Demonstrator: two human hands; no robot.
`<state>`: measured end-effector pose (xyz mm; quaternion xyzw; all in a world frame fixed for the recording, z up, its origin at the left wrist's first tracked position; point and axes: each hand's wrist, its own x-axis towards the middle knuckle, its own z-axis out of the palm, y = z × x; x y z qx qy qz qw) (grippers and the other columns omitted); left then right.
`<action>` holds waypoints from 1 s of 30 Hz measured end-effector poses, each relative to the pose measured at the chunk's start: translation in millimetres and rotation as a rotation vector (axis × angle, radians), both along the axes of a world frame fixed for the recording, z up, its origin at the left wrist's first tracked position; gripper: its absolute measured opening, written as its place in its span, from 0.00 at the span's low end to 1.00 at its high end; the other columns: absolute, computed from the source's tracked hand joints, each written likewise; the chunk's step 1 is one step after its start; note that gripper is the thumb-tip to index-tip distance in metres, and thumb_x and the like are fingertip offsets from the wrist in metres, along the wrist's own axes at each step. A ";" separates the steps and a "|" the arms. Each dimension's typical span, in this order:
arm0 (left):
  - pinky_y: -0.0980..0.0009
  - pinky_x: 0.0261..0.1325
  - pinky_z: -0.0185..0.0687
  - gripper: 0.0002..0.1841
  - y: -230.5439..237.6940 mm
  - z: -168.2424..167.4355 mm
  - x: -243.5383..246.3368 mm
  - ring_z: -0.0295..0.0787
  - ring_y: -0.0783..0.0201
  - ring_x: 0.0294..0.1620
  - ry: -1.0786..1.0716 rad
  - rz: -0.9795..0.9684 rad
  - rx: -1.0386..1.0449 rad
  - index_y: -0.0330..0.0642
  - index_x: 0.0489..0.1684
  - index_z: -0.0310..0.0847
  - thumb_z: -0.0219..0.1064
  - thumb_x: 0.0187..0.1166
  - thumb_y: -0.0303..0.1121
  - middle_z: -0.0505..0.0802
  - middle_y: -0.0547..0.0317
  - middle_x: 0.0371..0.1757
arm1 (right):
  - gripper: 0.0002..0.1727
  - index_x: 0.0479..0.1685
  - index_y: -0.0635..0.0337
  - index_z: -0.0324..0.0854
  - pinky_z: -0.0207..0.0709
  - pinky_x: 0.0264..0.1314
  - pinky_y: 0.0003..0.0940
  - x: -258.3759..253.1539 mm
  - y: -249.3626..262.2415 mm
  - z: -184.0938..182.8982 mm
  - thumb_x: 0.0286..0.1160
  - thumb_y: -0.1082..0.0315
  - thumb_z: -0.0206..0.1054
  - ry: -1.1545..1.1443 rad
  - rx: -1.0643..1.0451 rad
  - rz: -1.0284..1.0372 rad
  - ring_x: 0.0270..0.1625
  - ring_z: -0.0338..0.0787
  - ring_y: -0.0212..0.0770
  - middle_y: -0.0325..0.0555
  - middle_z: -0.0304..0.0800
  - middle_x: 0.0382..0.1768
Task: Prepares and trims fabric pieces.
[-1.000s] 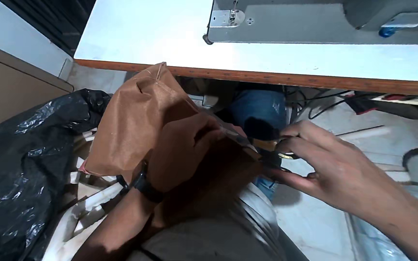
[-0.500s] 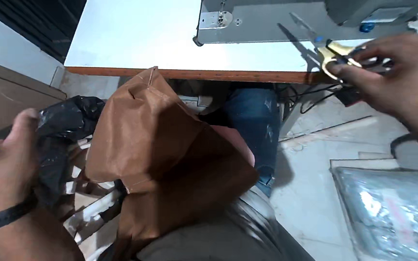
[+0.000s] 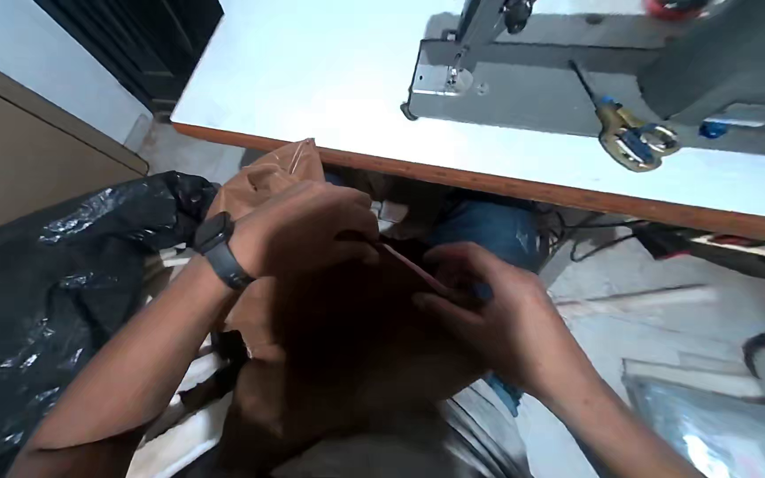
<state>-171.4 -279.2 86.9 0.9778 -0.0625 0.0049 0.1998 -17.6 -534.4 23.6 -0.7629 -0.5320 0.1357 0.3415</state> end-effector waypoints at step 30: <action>0.71 0.31 0.79 0.07 12.7 139.1 -253.8 0.82 0.74 0.30 -0.373 0.275 0.266 0.56 0.44 0.95 0.72 0.76 0.40 0.86 0.72 0.30 | 0.18 0.51 0.43 0.78 0.78 0.24 0.23 -111.7 184.5 139.1 0.63 0.63 0.76 0.319 0.232 0.992 0.29 0.82 0.29 0.29 0.82 0.29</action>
